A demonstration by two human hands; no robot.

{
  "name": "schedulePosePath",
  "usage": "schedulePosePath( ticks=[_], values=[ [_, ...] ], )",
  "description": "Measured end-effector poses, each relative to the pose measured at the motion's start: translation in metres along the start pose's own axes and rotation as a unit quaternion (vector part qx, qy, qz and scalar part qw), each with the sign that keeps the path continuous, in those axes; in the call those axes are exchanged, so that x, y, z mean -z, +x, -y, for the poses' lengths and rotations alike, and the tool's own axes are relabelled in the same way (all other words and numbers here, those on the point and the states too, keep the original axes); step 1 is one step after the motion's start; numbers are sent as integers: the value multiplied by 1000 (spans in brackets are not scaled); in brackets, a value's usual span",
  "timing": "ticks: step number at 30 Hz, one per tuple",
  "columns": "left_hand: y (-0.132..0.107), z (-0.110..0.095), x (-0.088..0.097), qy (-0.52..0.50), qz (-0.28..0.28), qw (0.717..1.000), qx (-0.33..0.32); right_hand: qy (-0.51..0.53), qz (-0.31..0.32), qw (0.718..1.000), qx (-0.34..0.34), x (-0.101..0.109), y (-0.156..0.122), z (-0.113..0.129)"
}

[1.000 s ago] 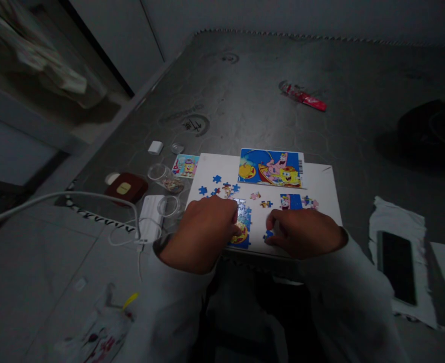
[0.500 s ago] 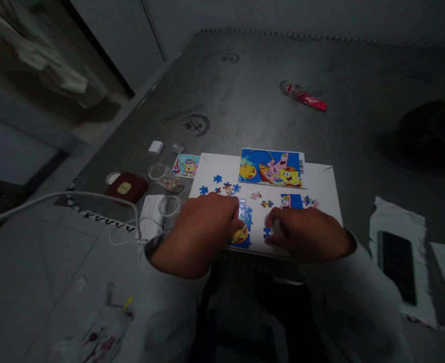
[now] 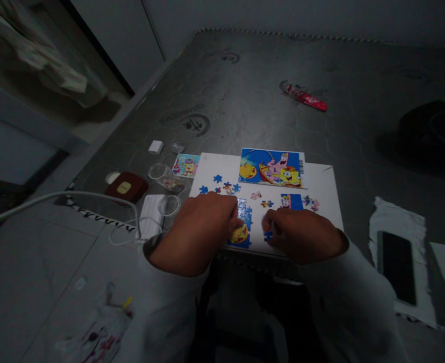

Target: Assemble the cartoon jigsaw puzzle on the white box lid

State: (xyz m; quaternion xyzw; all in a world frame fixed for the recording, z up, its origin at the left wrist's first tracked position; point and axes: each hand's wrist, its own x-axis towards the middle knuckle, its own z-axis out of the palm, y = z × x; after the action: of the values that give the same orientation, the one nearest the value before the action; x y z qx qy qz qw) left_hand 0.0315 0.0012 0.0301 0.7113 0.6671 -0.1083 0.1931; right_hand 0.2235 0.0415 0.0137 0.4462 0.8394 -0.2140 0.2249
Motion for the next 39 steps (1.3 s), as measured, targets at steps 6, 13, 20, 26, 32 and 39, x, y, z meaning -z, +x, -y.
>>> schedulePosePath(
  ticks=[6,13,20,26,32,39],
  values=[
    [0,2,3,3,-2,1000,8,53,6,999,5,-3,0,-1],
    [-1,4,4,-10,-10,1000,15,107,-30,993,45,-2,3,-1],
    [2,4,0,-5,-30,999,13,155,-204,966,12,-4,14,-4],
    [12,-1,-5,-18,-66,998,-2,206,-251,946,20,-9,26,0],
    [19,-2,-8,-24,-80,996,10,263,-264,928,13,-16,37,1],
    [19,-2,-8,-37,-69,997,17,266,-278,923,13,-20,39,1]
  ],
)
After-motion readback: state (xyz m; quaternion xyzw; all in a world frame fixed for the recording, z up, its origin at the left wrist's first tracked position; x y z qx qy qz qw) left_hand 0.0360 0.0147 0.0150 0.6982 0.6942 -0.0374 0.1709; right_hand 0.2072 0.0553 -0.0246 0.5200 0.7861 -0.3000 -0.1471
